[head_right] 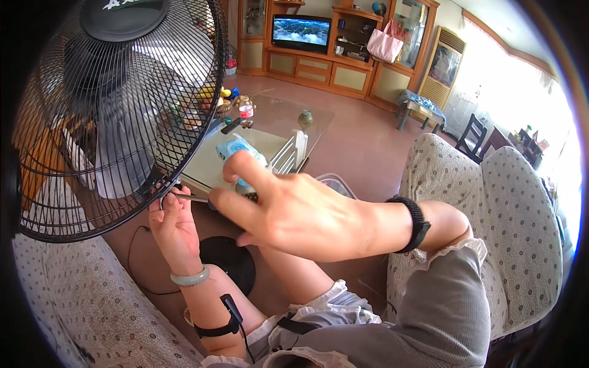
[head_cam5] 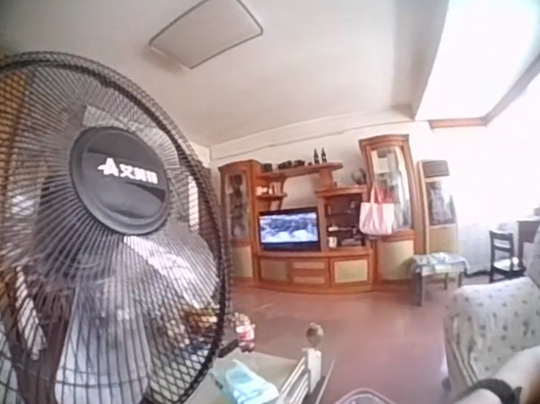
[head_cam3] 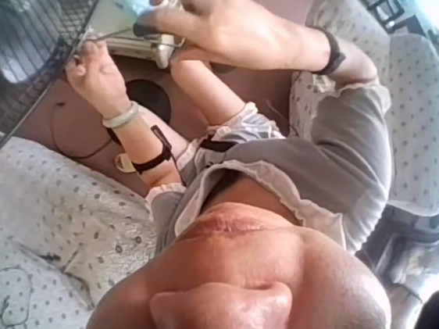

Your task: Repairing the grill and adjusting the screw of an electric floor fan using a screwdriver.

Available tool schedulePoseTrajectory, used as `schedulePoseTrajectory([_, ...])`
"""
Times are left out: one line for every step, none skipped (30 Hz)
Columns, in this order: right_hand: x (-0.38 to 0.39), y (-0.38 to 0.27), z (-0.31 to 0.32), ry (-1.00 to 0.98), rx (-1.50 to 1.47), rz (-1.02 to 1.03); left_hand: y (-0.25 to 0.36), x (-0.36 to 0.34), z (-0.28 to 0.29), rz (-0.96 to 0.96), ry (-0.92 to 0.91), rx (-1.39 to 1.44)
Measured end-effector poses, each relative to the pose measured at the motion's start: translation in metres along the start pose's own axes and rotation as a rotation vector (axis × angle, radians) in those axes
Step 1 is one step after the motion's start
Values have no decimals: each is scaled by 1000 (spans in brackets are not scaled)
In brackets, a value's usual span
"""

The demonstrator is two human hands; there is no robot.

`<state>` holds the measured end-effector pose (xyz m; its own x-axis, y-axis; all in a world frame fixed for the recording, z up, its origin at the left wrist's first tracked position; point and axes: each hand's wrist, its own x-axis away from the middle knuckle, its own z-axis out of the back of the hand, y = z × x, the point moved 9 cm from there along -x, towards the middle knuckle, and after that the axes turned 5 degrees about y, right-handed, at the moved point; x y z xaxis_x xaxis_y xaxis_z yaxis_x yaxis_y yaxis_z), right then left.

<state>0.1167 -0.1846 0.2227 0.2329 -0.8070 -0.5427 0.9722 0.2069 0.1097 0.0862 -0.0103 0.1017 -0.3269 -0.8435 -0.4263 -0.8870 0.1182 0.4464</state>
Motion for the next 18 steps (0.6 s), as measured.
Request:
schedulePoseTrajectory([2, -4, -2, -29, 9, 57, -1, 0, -1, 2, -20, 13])
schedulePoseTrajectory([5, -2, -5, -29, 8, 56, -1, -1, -2, 5, -40, 27])
schedulePoseTrajectory([9, -9, 0, 49, 83, 167, -1, 0, -3, 6, -43, 29])
schedulePoseTrajectory([13, -18, 5, 126, 158, 278, 0, 0, -5, 12, -51, 22])
schedulePoseTrajectory([14, -20, 7, 153, 214, 300, 0, 1, -7, 17, -59, 15])
schedulePoseTrajectory([13, -21, 5, 155, 219, 297, 0, 1, -7, 19, -65, 17])
schedulePoseTrajectory([13, -19, 3, 169, 200, 260, 0, 0, -3, 28, -39, 21])
schedulePoseTrajectory([12, -16, 3, 183, 181, 223, -1, 0, -1, 37, -15, 25])
schedulePoseTrajectory([12, -15, 1, 187, 184, 218, 1, 2, -4, 33, -40, 7])
schedulePoseTrajectory([12, -12, -1, 173, 139, 195, 1, 2, -3, 36, -46, 6])
schedulePoseTrajectory([11, -9, -3, 159, 94, 171, 2, 1, -3, 27, -66, -26])
schedulePoseTrajectory([11, -8, -2, 162, 96, 169, 2, 1, -4, 16, -83, -60])
schedulePoseTrajectory([10, -5, -2, 142, 51, 144, 0, 1, -5, 17, -88, -60])
schedulePoseTrajectory([9, -3, -3, 122, 6, 120, -1, 1, -4, 11, -77, -41])
schedulePoseTrajectory([8, -5, -2, 127, 7, 119, 0, 1, -2, 4, -64, -24])
schedulePoseTrajectory([6, -6, 0, 118, 20, 103, 0, 2, -3, 4, -68, -26])
schedulePoseTrajectory([5, -6, 0, 109, 33, 87, 2, 2, -2, 1, -55, -19])
schedulePoseTrajectory([8, -3, 1, 111, 40, 82, 1, 3, -3, 2, -45, -6])
